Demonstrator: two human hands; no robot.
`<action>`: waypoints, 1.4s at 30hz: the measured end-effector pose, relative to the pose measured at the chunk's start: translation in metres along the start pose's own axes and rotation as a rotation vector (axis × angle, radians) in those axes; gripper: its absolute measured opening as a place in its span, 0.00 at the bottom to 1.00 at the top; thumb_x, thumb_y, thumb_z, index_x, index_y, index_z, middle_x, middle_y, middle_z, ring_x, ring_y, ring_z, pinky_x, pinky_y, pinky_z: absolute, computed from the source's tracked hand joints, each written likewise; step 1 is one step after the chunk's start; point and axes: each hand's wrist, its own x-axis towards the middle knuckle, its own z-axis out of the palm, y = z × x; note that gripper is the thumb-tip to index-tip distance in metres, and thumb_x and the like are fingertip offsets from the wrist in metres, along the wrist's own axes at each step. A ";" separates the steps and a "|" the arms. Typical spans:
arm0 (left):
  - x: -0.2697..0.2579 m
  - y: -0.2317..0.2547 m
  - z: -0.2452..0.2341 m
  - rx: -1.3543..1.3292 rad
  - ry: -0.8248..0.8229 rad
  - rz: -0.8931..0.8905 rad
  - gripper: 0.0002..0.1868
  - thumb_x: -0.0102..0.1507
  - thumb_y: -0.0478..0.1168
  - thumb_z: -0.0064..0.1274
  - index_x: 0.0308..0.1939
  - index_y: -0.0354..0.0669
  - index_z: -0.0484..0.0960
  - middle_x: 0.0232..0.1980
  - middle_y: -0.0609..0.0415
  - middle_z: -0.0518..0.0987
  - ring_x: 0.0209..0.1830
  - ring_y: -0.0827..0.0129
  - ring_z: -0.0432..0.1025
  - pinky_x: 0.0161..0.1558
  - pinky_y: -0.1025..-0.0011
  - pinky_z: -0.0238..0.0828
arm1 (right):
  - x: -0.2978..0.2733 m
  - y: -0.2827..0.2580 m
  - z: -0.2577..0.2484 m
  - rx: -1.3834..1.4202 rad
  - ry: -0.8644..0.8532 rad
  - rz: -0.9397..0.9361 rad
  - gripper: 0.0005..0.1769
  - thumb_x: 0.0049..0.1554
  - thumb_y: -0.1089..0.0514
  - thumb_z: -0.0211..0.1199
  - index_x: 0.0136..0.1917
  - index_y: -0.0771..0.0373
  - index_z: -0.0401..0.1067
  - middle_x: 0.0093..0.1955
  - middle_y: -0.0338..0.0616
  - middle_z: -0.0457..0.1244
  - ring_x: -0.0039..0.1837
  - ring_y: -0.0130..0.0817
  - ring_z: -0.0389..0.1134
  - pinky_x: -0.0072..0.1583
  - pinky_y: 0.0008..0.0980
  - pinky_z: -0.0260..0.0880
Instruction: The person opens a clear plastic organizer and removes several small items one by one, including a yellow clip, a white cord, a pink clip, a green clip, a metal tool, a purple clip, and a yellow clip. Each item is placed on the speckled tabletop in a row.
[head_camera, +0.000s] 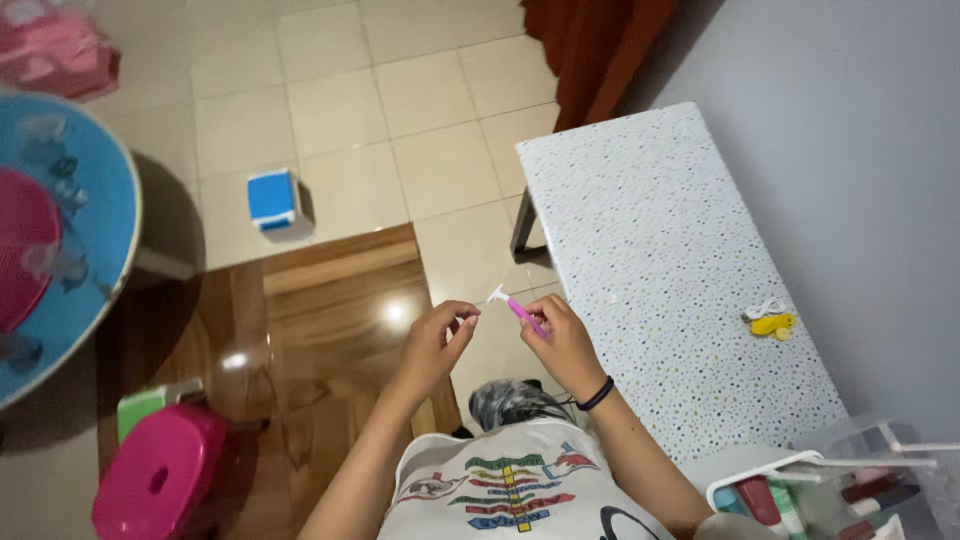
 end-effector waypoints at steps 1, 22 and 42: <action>0.012 0.002 0.004 0.004 -0.028 0.008 0.09 0.65 0.41 0.56 0.46 0.41 0.84 0.41 0.54 0.84 0.31 0.72 0.74 0.30 0.73 0.69 | 0.007 0.005 -0.004 -0.001 0.012 0.021 0.08 0.55 0.62 0.66 0.48 0.67 0.72 0.44 0.47 0.65 0.44 0.36 0.69 0.47 0.33 0.70; 0.183 0.073 0.181 -0.023 -0.568 0.204 0.09 0.66 0.41 0.56 0.47 0.42 0.85 0.42 0.55 0.85 0.31 0.72 0.74 0.30 0.73 0.69 | 0.022 0.106 -0.142 0.054 0.406 0.423 0.09 0.54 0.62 0.68 0.47 0.63 0.71 0.35 0.36 0.61 0.35 0.24 0.59 0.39 0.27 0.63; 0.241 0.120 0.331 -0.015 -1.119 0.363 0.10 0.66 0.42 0.55 0.46 0.41 0.84 0.43 0.56 0.86 0.30 0.73 0.74 0.29 0.73 0.68 | -0.058 0.195 -0.160 0.146 0.900 0.805 0.11 0.58 0.58 0.67 0.49 0.63 0.68 0.39 0.38 0.70 0.33 0.23 0.66 0.37 0.27 0.67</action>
